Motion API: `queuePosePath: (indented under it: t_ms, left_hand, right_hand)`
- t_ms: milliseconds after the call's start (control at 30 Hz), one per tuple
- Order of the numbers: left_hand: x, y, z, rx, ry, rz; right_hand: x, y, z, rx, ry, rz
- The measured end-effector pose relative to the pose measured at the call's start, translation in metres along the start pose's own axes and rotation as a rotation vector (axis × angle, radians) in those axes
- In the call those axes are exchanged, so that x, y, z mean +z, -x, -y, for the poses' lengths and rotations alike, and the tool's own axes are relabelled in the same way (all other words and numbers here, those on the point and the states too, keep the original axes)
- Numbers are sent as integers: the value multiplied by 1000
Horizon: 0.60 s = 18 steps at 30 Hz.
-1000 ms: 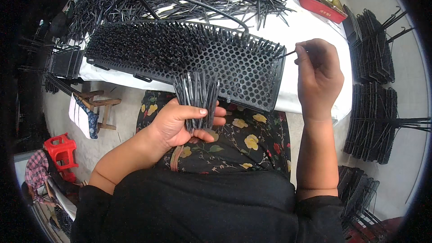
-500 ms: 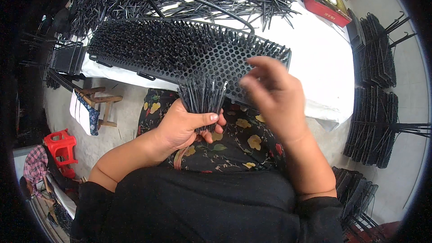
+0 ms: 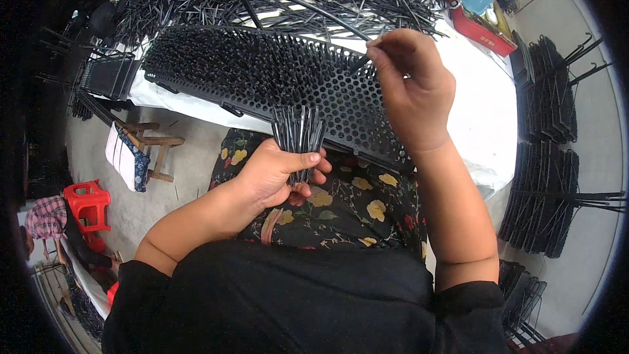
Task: The person holds plastic pins and inserts them into the holes of a perforated rack by hand, gathers more pins from a pile on the table, and inserts pins into the rack.
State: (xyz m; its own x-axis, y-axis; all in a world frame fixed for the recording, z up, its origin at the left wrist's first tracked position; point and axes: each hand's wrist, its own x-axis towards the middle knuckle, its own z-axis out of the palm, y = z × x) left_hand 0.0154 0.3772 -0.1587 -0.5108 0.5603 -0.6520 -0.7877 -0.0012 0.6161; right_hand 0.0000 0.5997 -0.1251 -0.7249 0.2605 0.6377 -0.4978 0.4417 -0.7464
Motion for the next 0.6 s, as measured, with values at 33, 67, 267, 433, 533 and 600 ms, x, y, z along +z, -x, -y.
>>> queuePosePath:
  t_ms: [33, 67, 267, 433, 533, 600]
  left_hand:
    - [-3, -2, 2, 8, 11, 19]
    - [-5, -3, 2, 10, 15, 16]
    - [-9, -3, 5, -12, 0, 30]
    - [-7, -3, 3, -14, -3, 28]
    - [-5, -3, 2, 2, -11, 22]
    - [-6, -3, 2, 12, -16, 13]
  right_hand:
    - [2, -1, -2, -69, 119, 31]
    - [6, -4, -1, -106, 159, 27]
    - [11, -1, -6, -46, 208, 117]
    - [14, 0, -8, -63, 205, 111]
    - [14, -3, -9, -72, 287, 212]
    - [16, -1, -10, -28, 264, 152]
